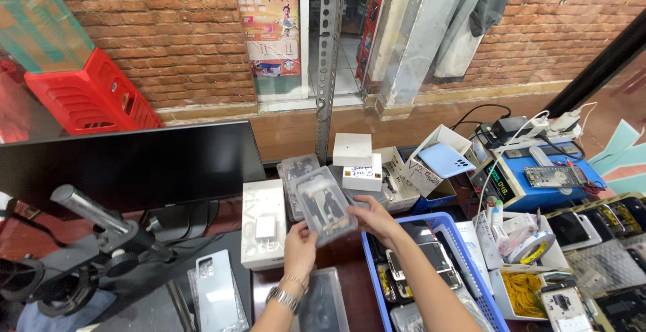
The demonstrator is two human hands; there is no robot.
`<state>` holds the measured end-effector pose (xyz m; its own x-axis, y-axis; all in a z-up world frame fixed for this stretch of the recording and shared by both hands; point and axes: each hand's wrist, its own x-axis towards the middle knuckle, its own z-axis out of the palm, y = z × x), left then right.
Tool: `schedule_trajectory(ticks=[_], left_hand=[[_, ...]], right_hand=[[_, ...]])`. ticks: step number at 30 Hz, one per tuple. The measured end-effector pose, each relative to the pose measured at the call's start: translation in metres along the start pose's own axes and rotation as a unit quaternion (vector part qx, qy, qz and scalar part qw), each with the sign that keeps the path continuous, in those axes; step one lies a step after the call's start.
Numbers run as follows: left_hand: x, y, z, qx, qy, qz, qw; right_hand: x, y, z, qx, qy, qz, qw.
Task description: The person picks up various mobile phones from a blue basket, briefly inspects them, and places them on the workbench or into plastic storage containers. The person also handles phone parts and boxes, organizing them on the cluttered workbench.
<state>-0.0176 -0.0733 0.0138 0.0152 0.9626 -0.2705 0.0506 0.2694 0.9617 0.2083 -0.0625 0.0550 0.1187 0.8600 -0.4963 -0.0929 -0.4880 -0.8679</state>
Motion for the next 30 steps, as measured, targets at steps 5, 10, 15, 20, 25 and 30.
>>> schedule_trajectory(ticks=[5, 10, 15, 20, 25, 30], left_hand=[[-0.049, -0.001, -0.039, 0.158, -0.038, 0.006, 0.987], [-0.064, 0.007, -0.05, 0.136, 0.06, 0.122, 0.981], [-0.055, 0.003, -0.036, 0.144, 0.052, 0.091, 0.984], [-0.015, -0.017, -0.016, 0.19, 0.034, 0.06, 0.979], [0.035, -0.037, 0.01, 0.132, 0.034, 0.013, 0.991], [0.06, -0.033, 0.021, 0.083, 0.069, -0.028, 0.994]], right_hand=[[-0.053, 0.014, 0.003, -0.098, -0.109, 0.011, 0.989], [-0.103, 0.06, 0.013, -0.126, -0.259, 0.078, 0.954], [-0.132, 0.079, 0.023, -0.188, -0.279, 0.109, 0.936], [-0.09, 0.063, 0.028, -0.392, -0.082, 0.008, 0.916], [0.015, 0.061, 0.039, -0.289, 0.083, -0.231, 0.925], [0.089, 0.074, 0.051, -0.076, 0.018, -0.074, 0.994]])
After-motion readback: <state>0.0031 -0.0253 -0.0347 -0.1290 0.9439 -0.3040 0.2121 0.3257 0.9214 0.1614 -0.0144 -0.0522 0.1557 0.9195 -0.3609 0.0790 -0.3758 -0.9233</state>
